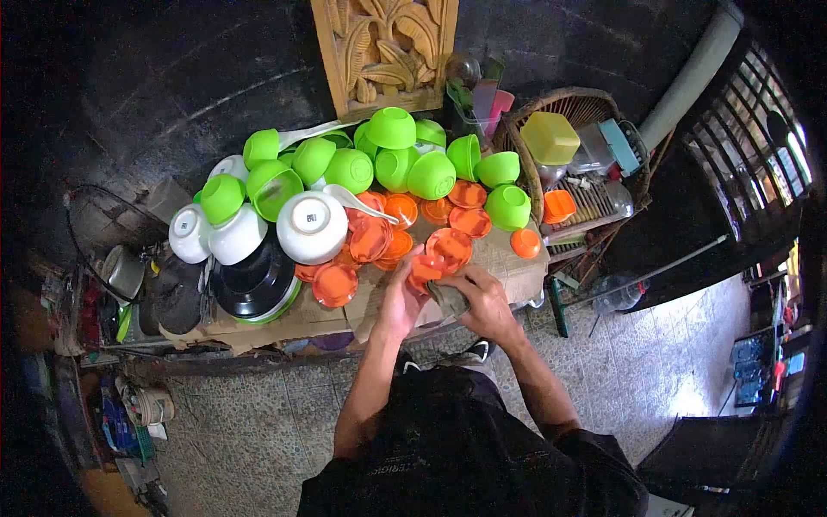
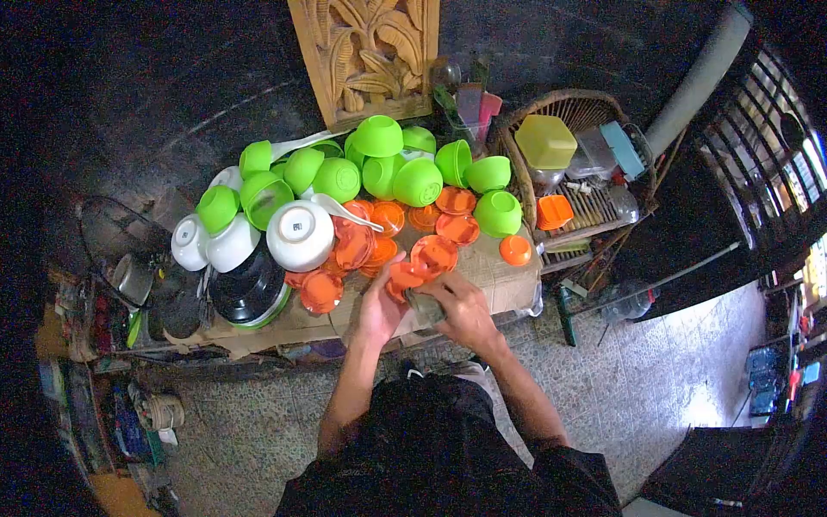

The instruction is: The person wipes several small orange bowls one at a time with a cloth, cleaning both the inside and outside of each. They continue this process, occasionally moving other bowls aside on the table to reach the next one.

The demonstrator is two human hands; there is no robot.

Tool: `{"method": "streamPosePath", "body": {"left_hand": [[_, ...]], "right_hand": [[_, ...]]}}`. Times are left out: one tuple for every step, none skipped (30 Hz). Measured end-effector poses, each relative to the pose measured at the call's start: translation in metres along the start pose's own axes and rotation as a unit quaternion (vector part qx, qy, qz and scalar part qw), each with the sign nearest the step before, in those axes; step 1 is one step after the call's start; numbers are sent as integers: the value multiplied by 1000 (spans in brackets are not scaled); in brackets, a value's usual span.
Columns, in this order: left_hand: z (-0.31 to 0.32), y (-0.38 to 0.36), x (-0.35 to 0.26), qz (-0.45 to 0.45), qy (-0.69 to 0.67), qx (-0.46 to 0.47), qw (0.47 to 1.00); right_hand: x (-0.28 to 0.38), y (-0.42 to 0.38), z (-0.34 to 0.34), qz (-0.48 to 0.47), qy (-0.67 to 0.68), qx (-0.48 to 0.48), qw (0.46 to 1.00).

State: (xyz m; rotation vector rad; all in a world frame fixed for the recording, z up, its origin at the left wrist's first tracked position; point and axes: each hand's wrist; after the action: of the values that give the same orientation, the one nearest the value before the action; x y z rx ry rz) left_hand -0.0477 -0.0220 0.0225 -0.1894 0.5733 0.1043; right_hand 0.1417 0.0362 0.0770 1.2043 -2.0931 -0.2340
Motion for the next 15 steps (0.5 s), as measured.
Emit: {"method": "streamPosePath", "body": {"left_hand": [[-10, 4, 2, -19, 24, 16, 999], [-20, 6, 5, -37, 48, 31, 998], [-14, 3, 6, -37, 48, 31, 998], [-6, 0, 10, -20, 75, -7, 997], [1, -2, 12, -3, 102, -44, 994], [9, -3, 7, 11, 74, 13, 997], [14, -6, 5, 10, 74, 13, 997], [17, -7, 4, -3, 30, 20, 999], [19, -8, 3, -15, -14, 27, 999], [20, -7, 4, -15, -14, 28, 999], [21, -8, 7, -17, -9, 28, 999], [21, -8, 8, -19, -4, 27, 999], [18, -7, 11, -17, -4, 27, 999], [11, -6, 16, -21, 5, 21, 1000], [7, -4, 19, -26, 14, 16, 999]], "right_hand": [[0, 1, 0, 9, 20, -39, 999], [0, 3, 0, 8, 20, -39, 999], [-1, 5, -1, 89, 79, -64, 991], [-1, 6, -2, 170, 136, -90, 972], [-3, 9, -4, 170, 135, -91, 972], [-5, 11, -6, 258, 200, -81, 942], [-7, 12, -9, 342, 262, -70, 900], [-17, 10, -2, 388, 240, -68, 887], [-19, 11, 1, 388, 240, -68, 887], [-19, 12, 6, 315, 146, -138, 928], [-18, 12, 10, 236, 49, -205, 949], [-7, 14, 4, 195, -10, -187, 963], [-2, 13, 5, 193, -9, -187, 963], [4, 11, 8, 163, -38, -171, 971], [8, 9, 12, 133, -66, -155, 977]]}}
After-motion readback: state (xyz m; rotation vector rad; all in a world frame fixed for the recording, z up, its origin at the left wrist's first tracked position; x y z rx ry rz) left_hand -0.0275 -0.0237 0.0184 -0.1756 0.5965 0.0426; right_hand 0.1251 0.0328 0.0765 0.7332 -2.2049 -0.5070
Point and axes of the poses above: each hand's wrist, its own y-axis towards the middle knuckle, its own z-axis out of the palm, x = y × z, and after that the axes turned 1 degree about -x, right-handed
